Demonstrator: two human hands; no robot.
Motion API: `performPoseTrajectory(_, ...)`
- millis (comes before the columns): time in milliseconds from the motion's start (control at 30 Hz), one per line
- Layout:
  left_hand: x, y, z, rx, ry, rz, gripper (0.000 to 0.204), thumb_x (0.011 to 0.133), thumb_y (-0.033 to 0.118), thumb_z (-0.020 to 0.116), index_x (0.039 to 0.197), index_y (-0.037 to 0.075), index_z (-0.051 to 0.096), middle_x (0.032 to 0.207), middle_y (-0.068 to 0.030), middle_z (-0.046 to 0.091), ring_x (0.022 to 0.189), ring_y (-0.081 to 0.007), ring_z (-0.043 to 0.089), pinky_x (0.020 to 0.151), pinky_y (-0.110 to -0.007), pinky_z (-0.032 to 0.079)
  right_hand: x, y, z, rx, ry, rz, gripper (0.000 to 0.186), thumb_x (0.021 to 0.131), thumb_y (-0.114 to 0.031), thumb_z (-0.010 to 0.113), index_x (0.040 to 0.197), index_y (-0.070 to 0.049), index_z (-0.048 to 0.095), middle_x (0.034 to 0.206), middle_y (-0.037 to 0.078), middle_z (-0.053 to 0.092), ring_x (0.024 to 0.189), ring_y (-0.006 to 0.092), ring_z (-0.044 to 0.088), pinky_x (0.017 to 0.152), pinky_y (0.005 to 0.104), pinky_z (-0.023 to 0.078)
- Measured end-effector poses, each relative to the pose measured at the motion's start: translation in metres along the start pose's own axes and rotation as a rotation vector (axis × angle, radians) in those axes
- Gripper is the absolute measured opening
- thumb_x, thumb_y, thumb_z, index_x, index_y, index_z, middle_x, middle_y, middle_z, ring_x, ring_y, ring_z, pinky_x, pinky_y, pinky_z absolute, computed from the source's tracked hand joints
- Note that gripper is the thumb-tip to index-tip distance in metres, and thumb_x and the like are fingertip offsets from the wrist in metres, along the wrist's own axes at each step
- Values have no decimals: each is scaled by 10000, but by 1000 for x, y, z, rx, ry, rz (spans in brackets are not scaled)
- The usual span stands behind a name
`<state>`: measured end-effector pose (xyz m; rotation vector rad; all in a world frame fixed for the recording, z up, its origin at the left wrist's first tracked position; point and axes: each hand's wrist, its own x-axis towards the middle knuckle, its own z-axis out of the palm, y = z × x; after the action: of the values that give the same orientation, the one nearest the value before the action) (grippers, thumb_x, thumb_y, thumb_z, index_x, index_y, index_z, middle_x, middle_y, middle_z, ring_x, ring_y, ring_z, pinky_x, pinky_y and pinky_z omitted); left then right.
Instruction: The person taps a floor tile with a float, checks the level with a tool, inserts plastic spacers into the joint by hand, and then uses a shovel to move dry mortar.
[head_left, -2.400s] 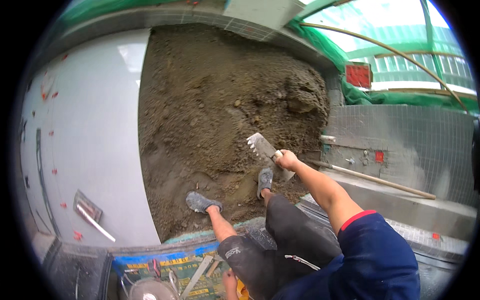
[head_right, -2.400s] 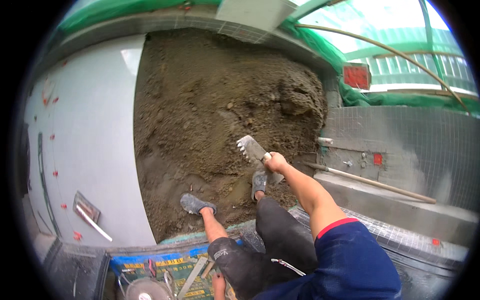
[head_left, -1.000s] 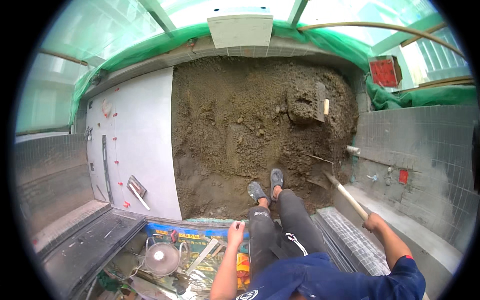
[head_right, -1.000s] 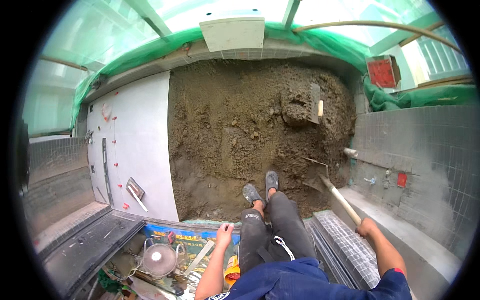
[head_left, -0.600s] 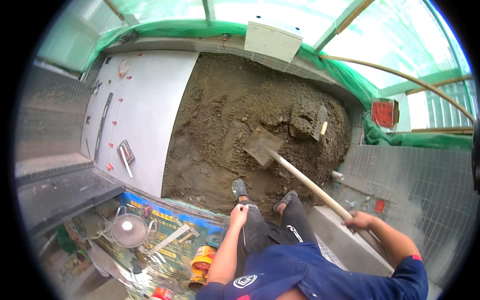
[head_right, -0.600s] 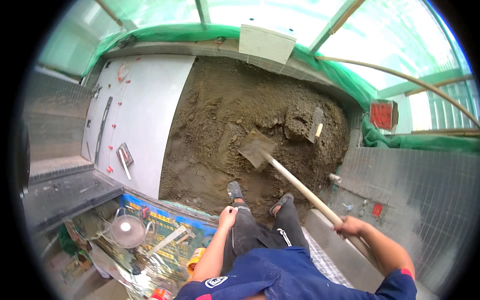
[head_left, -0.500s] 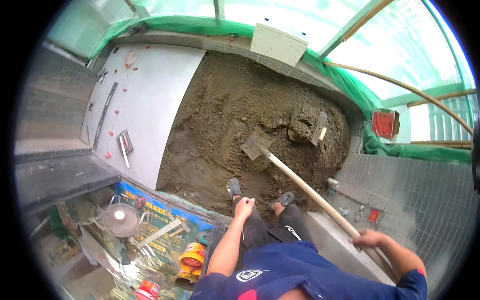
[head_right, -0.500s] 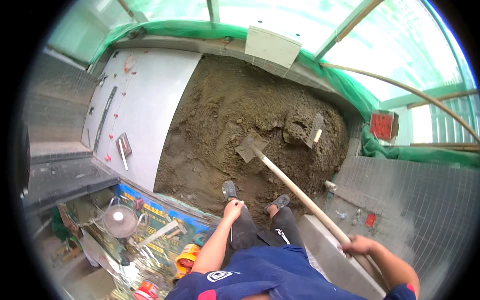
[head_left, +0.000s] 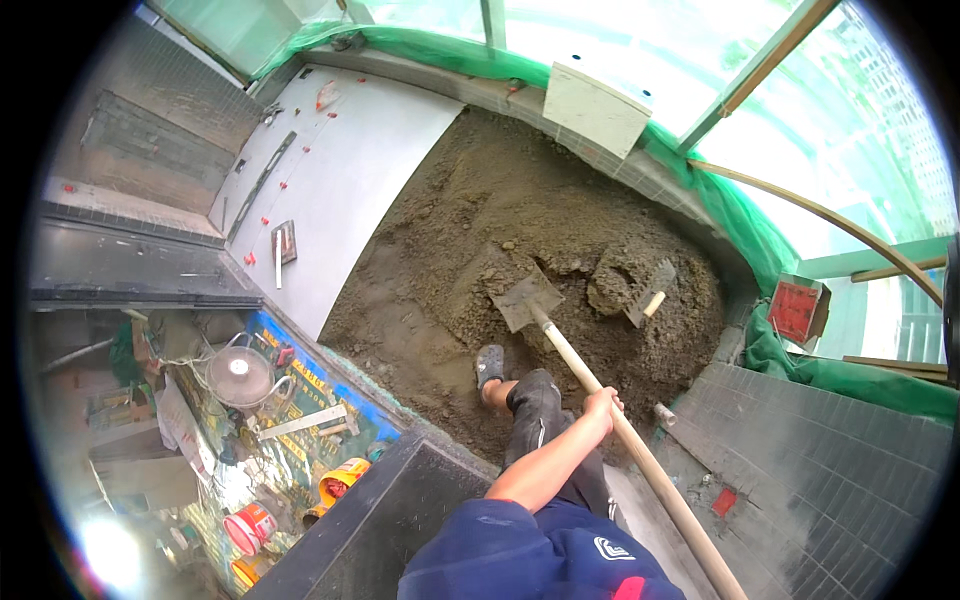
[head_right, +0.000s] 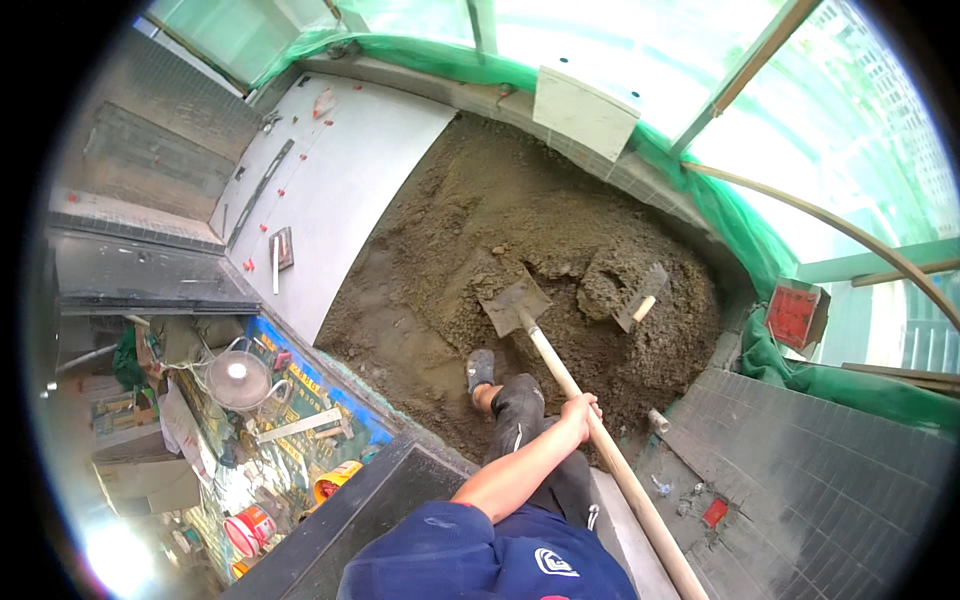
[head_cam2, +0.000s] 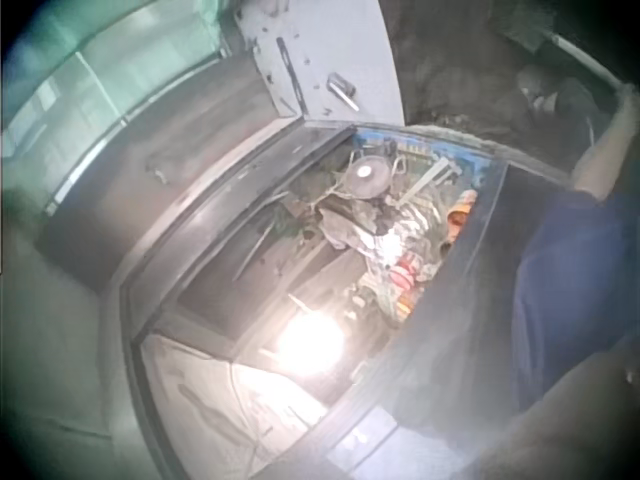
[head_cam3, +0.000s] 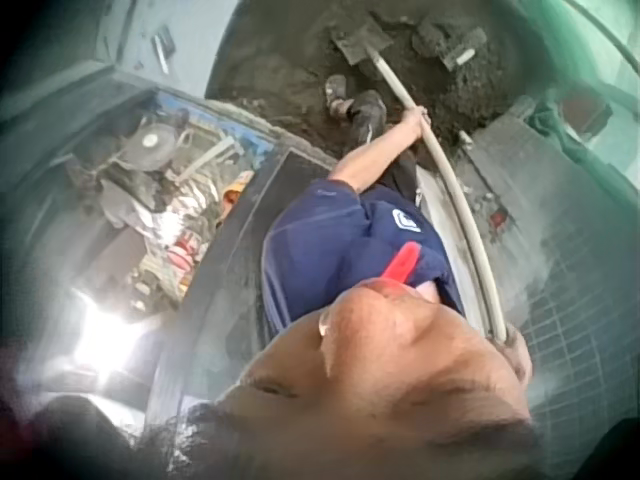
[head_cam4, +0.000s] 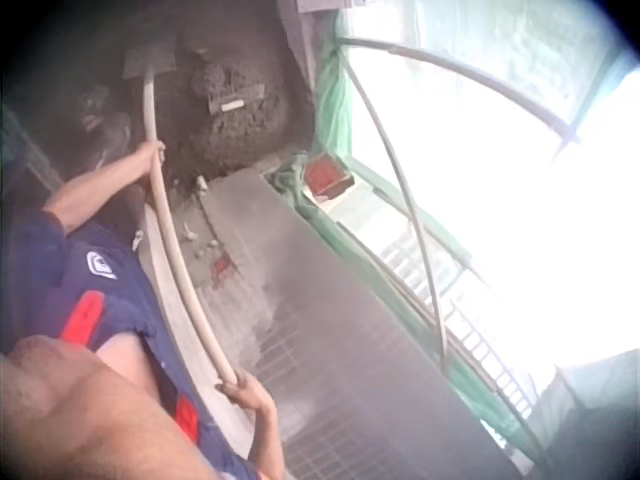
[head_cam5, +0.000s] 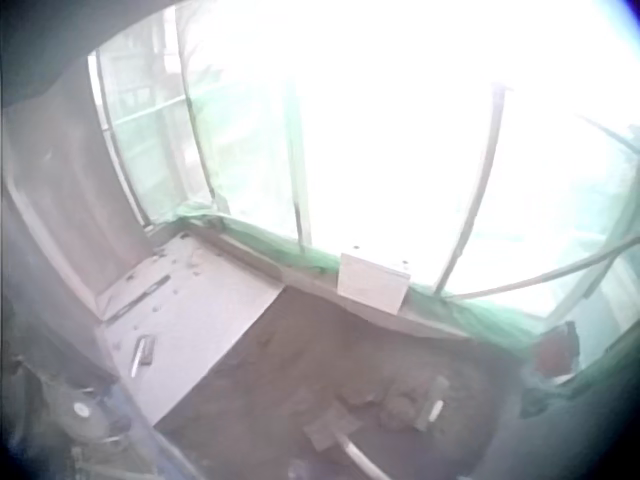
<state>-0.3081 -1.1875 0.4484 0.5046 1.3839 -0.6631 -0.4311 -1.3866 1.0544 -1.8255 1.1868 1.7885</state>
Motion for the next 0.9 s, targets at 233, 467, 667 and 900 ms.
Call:
performPoseTrajectory(233,-51,63,79,26,-92,152,121,821,57,621,749,6,539,635,-85,550,498,-216,570,472,-361,498,-43,45,-21,341,226,-50,455,809,-262,750,1174,-19,630,988,139,683,856,338,645,763,449,527)
performPoseTrajectory(467,86,273,113,138,34,296,110,825,32,588,907,-41,585,650,-109,562,489,-261,578,457,-396,499,29,-224,-42,505,106,-119,193,856,-208,749,853,-53,634,621,-44,507,538,47,415,471,258,313)
performPoseTrajectory(667,153,338,125,220,37,232,114,833,32,612,899,-49,566,669,-81,560,482,-205,564,440,-348,510,168,-230,42,324,395,-282,297,831,-264,763,962,-12,675,611,9,554,514,104,484,471,310,379)
performPoseTrajectory(900,197,304,71,194,-93,239,108,845,84,638,862,6,565,637,-78,561,510,-212,570,488,-370,494,257,-178,80,-15,465,-357,491,801,-310,738,1187,-19,653,829,279,683,823,401,704,696,470,530)
